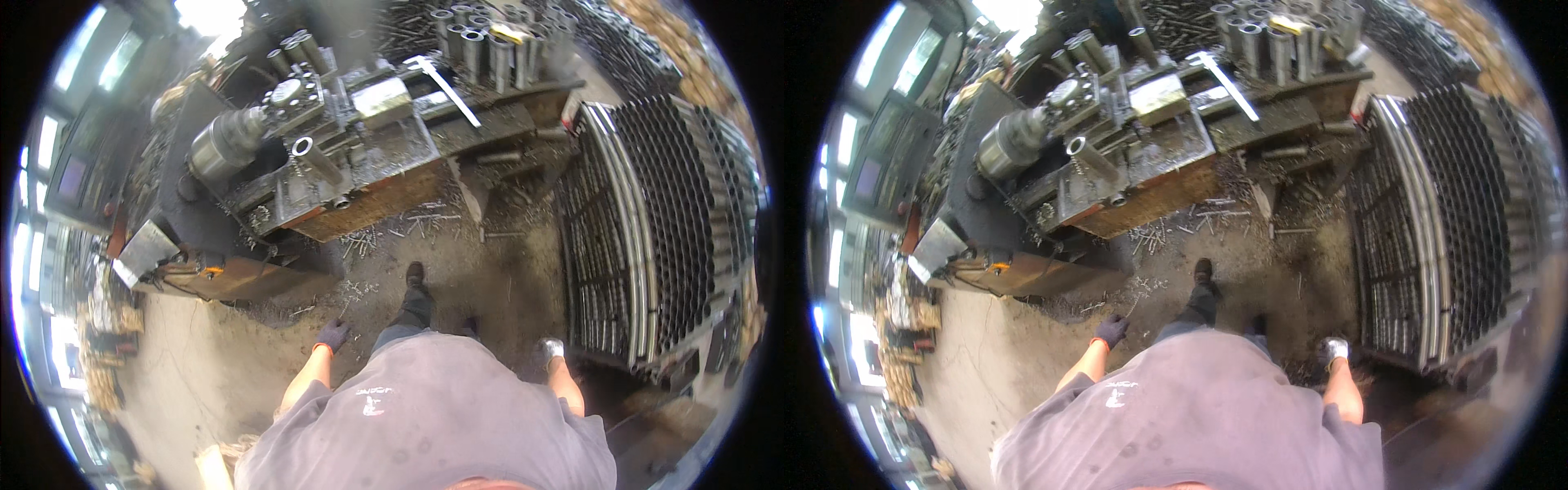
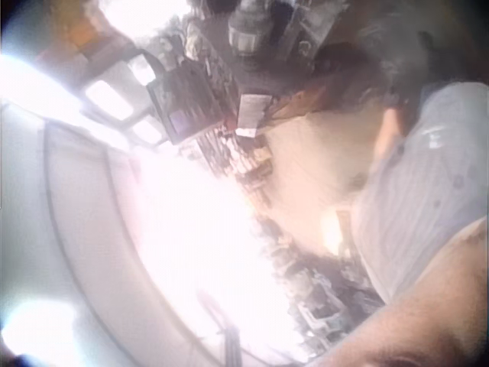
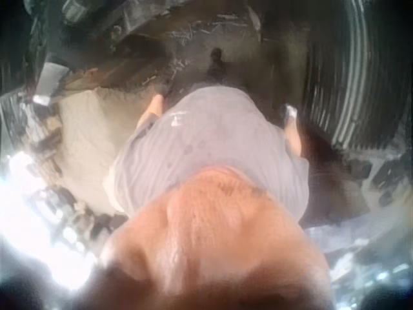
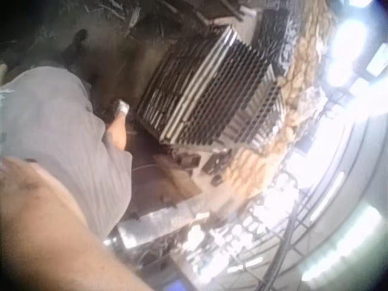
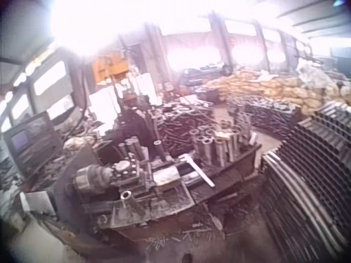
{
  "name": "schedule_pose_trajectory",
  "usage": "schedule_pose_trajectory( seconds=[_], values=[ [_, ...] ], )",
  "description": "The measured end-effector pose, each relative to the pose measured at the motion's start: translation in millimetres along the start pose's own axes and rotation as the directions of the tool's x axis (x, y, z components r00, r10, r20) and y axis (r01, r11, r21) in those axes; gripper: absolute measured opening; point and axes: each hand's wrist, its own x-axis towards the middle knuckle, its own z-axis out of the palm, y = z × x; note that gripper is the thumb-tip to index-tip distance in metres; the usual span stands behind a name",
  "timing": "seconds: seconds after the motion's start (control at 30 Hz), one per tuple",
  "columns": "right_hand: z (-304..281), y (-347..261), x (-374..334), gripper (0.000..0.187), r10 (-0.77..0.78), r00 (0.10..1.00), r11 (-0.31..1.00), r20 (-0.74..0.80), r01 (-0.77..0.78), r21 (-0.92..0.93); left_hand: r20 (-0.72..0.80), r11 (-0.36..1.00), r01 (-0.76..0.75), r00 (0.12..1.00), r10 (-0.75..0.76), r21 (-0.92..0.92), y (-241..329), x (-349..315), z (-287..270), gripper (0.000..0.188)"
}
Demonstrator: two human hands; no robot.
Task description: The person repeatedly loads metal tubes into a lathe chuck, secures them, and removes them after machining. The person places the processed tubes into a nearby bin. The cycle of loading, machining, and unloading is repeated throughout the clip.
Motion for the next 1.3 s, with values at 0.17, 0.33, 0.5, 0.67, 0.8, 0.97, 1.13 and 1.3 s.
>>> schedule_pose_trajectory(
  seconds=[0.17,0.33,0.5,0.67,0.8,0.97,1.13,1.3],
  values=[
    [-65.3,-6.4,78.6,0.019,-0.194,0.971,0.888,0.143,0.236,-0.395,-0.006,0.711,0.195,0.963,-0.27,-0.676,-55.2,46.1,-51.0,0.029],
    [-117.1,-31.7,159.8,0.028,-0.128,0.991,0.954,-0.022,0.117,-0.277,-0.393,0.383,-0.222,0.797,-0.458,-0.897,-55.6,102.0,-153.7,0.037],
    [-177.2,-70.8,222.7,0.015,-0.14,0.99,0.92,-0.037,0.116,-0.374,-0.61,0.224,-0.629,0.503,-0.612,-0.745,-28.5,121.6,-251.7,0.062],
    [-337.2,-142.6,222.0,0.017,0.134,0.915,0.916,-0.381,0.032,0.4,-0.681,0.536,-0.434,0.33,-0.653,-0.724,-15.4,108.8,-295.4,0.063],
    [-520.7,-222.8,192.6,0.028,0.284,0.833,0.367,-0.475,0.364,0.856,-0.834,0.842,-0.085,0.217,-0.507,-0.533,-29.4,107.6,-300.2,0.057],
    [-706.3,-335.1,180.3,0.031,-0.12,0.696,0.606,-0.708,0.616,0.503,-0.849,0.819,-0.233,0.213,-0.483,-0.524,-57.6,123.2,-301.2,0.053],
    [-811.8,-440.8,206.2,0.033,-0.663,0.386,0.353,-0.641,0.917,0.187,-0.429,0.223,-0.395,0.574,-0.698,-0.891,-72.7,117.2,-329.0,0.048],
    [-869.7,-566.8,239.3,0.039,-0.945,0.135,0.16,-0.298,0.985,-0.061,-0.314,-0.055,-0.497,0.625,-0.714,-0.866,-64.6,116.8,-290.4,0.035]
  ],
)
